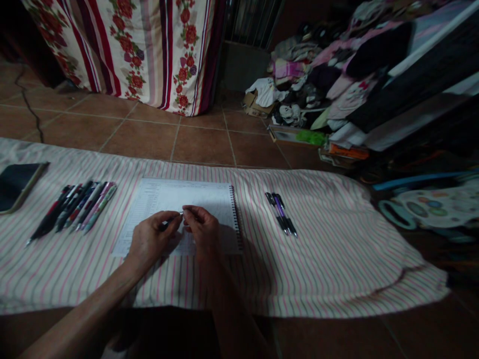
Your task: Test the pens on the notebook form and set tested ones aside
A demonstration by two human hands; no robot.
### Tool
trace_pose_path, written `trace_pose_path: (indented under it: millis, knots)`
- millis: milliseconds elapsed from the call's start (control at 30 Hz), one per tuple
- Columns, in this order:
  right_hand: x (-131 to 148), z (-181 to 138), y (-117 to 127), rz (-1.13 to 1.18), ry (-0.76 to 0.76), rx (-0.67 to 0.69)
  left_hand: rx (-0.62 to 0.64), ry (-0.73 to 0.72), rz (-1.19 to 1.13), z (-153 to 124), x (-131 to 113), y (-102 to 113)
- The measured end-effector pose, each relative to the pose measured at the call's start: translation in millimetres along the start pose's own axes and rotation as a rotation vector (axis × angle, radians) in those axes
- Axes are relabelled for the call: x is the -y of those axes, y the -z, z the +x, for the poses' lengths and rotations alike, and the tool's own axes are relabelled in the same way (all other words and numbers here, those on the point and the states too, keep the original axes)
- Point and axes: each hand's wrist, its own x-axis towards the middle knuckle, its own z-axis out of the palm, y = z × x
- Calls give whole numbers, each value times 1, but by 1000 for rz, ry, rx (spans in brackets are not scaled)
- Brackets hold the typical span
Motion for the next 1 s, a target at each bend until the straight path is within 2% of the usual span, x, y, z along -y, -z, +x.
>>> trace_pose_path:
  millis: [733, 1000]
  knots:
    - [-1, 0, -1, 23, -33, 21, 16, 26, 31, -1, -4, 2]
    - [-1, -1, -1, -5, -8, -17, 20, 14, 41, -1, -4, 1]
